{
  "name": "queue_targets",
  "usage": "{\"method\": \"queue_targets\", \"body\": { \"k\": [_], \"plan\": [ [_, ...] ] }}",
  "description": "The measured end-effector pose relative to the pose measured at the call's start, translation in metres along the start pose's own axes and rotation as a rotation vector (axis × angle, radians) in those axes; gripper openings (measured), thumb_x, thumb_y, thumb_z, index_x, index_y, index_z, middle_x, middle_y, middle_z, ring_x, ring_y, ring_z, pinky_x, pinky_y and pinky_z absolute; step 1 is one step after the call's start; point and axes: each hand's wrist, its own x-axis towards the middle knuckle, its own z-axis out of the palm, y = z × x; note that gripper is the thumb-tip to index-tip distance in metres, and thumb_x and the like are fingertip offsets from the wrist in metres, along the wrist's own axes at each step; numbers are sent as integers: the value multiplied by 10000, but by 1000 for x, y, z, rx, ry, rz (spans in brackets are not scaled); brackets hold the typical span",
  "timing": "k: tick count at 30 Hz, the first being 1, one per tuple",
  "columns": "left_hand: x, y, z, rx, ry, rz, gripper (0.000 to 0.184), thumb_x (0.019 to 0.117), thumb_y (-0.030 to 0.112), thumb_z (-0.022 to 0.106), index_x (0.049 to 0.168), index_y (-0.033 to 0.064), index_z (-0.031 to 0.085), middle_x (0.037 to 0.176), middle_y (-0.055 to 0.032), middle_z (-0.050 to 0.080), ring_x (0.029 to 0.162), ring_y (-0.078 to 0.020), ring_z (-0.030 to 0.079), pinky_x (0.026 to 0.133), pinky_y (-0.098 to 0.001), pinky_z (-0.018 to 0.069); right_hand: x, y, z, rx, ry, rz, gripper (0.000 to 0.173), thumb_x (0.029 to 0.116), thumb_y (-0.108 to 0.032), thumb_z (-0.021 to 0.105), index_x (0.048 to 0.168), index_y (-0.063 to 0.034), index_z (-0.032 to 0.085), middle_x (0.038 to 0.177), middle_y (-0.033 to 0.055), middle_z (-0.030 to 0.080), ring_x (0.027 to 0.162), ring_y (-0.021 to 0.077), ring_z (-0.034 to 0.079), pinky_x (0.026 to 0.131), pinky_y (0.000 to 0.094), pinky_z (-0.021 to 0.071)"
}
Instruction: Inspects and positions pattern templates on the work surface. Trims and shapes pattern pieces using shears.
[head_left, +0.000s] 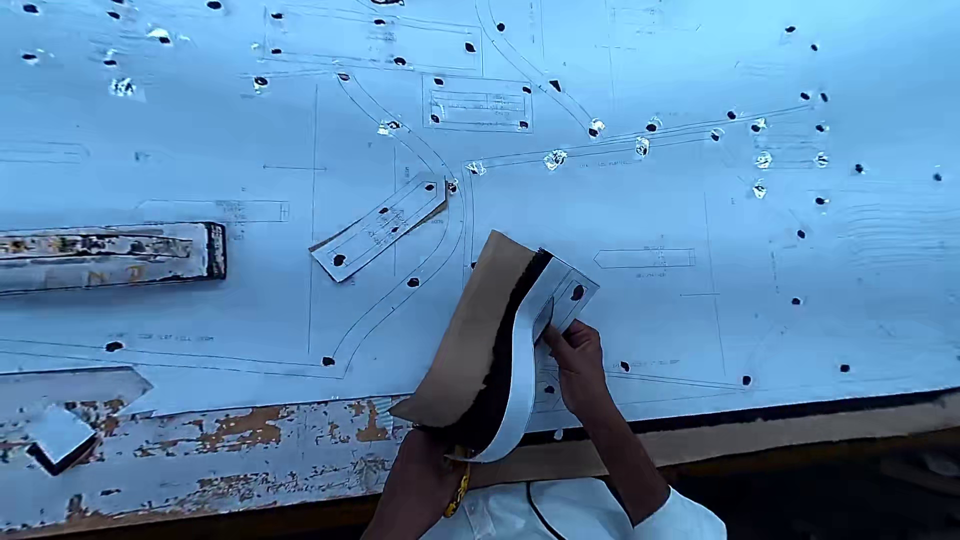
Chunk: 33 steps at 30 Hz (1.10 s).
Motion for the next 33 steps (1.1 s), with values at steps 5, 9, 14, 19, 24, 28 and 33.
{"method": "queue_targets", "body": {
  "k": [5, 9, 14, 19, 24, 28, 33],
  "plan": [
    [-2, 0, -2, -7, 9, 22, 272, 743, 271, 723, 964, 115, 754, 931, 10, 753, 911, -47, 715, 838, -308, 599, -3, -3, -1, -21, -22, -14, 88, 973, -252, 715, 981, -164, 721, 858, -34, 704, 722, 31, 640, 650, 200, 544],
    [-4, -1, -4, -62, -16, -3, 267, 732, 289, 763, 946, 130, 746, 894, 51, 745, 867, 10, 701, 799, -242, 596, -6, -4, 0, -24, -26, -23, 82, 972, -252, 717, 1005, -177, 724, 879, -36, 710, 741, 34, 651, 665, 210, 557],
    [-7, -2, -9, -122, -10, 28, 266, 753, 265, 758, 976, 123, 732, 911, 67, 742, 885, 35, 689, 825, -223, 588, -7, -5, 0, -2, -52, -40, 94, 970, -252, 720, 1005, -166, 727, 879, -29, 712, 755, 44, 660, 696, 220, 567],
    [-9, -5, -10, -185, 17, 42, 272, 743, 245, 790, 981, 121, 743, 927, 61, 752, 897, 30, 698, 822, -241, 606, -6, -13, 2, -49, -29, -66, 125, 983, -276, 697, 1058, -176, 713, 914, -34, 715, 789, 48, 671, 711, 240, 579],
    [-12, -6, -8, -212, 36, 74, 314, 765, 260, 800, 1023, 97, 726, 963, 65, 753, 932, 50, 690, 861, -208, 594, 4, -27, 9, -21, 40, -102, 83, 987, -169, 680, 993, -100, 726, 867, 1, 728, 786, 64, 691, 747, 250, 592],
    [-11, -3, -7, -184, 32, 53, 306, 758, 245, 798, 1020, 103, 732, 958, 56, 753, 931, 34, 694, 857, -226, 597, 3, -29, 9, 3, 44, -119, 62, 980, -127, 681, 1001, -98, 732, 883, 0, 739, 800, 57, 697, 759, 241, 594],
    [-10, 5, -7, -109, 63, 81, 342, 800, 286, 775, 1047, 54, 728, 993, -23, 751, 978, -33, 698, 914, -274, 570, -8, -27, 9, -17, 21, -134, 63, 980, -203, 698, 1018, -160, 726, 896, -36, 725, 793, 35, 678, 731, 220, 579]
  ]
}}
